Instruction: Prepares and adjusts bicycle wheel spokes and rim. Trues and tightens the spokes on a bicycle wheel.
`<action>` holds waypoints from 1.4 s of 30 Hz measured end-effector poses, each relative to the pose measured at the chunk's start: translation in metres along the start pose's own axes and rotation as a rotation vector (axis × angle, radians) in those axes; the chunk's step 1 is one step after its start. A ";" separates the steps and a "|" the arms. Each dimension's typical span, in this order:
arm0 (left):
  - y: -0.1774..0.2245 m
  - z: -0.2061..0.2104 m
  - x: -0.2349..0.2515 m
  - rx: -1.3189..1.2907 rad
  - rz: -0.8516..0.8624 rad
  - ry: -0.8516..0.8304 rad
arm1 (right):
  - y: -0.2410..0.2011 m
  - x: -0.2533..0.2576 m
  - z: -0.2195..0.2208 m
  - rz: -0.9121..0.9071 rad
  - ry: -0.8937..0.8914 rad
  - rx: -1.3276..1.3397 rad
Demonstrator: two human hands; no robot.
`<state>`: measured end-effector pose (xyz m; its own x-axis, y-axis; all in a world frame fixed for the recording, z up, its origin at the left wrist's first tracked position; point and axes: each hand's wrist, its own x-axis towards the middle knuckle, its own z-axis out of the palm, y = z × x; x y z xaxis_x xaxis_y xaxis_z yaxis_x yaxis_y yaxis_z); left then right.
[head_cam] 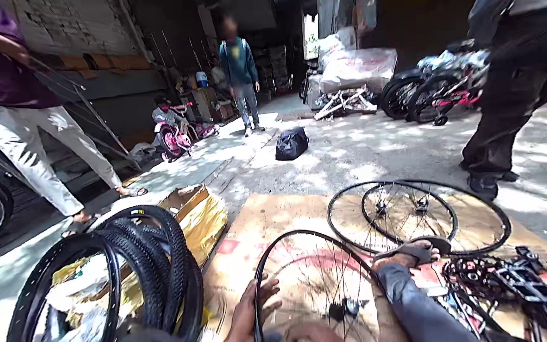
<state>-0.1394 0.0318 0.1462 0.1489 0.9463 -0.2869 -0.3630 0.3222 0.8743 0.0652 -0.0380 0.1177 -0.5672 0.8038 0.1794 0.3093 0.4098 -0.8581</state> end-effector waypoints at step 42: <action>-0.006 -0.001 -0.018 -0.126 0.059 0.008 | -0.001 -0.018 -0.026 0.069 -0.024 -0.054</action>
<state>-0.1408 0.0125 0.1462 0.1171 0.9636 -0.2403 -0.4838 0.2666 0.8336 0.0951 -0.0416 0.1283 -0.5614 0.8204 0.1088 0.3885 0.3773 -0.8407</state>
